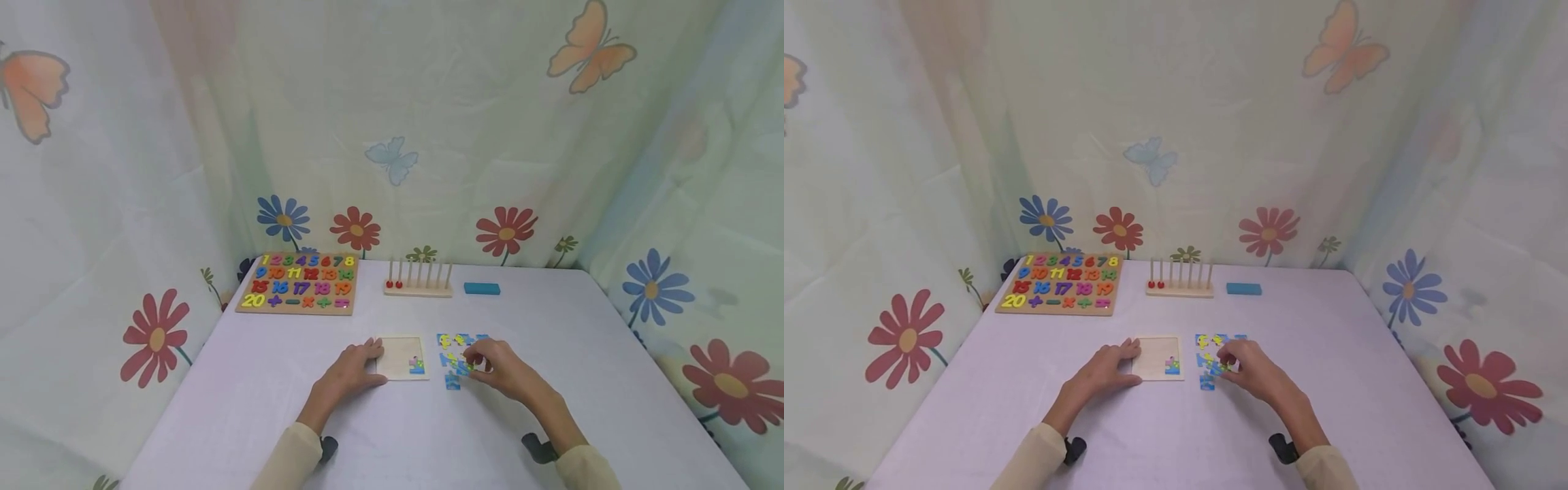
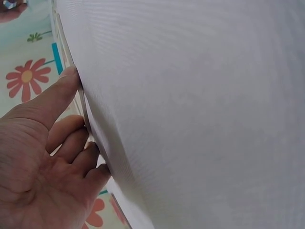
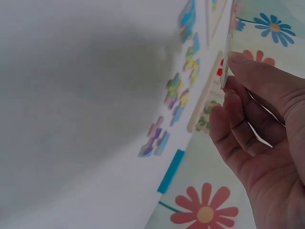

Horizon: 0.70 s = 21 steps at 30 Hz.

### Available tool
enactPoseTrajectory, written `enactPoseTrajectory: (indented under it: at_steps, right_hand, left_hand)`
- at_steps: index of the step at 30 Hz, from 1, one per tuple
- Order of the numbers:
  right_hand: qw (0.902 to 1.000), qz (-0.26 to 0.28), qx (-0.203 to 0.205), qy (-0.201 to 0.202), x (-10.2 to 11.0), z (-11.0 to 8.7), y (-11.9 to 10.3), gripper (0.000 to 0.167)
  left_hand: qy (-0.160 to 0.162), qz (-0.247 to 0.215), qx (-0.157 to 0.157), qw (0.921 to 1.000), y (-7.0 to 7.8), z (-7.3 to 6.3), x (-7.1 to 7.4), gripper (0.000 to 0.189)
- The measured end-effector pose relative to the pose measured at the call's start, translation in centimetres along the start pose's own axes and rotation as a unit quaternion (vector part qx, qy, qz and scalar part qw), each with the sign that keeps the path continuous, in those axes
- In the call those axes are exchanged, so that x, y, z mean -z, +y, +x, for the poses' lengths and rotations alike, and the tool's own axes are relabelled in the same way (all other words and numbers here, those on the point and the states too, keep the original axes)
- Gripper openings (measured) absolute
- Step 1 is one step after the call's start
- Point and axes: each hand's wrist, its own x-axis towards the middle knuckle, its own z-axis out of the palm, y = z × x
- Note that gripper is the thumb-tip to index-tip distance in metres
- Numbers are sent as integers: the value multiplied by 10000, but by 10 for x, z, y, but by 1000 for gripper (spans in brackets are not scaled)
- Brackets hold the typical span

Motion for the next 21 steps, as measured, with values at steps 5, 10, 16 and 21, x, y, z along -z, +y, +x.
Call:
enactPoseTrajectory:
  at_steps: [5,10,16,21]
  right_hand:
    - [9996,-67,-250,-114,-5,-5,11,29]
    - [9995,-50,-254,-181,-8,-8,19,28]
    - [9993,-101,-195,-291,-9,-8,24,28]
    - [9989,-225,-233,-328,-13,-6,29,28]
  left_hand:
    - [0,20,32,10000,-1,0,0,78]
    - [3,40,36,10000,-2,1,1,77]
    - [-23,-19,-39,10000,-3,2,1,78]
    - [-18,-11,-49,10000,-3,2,0,78]
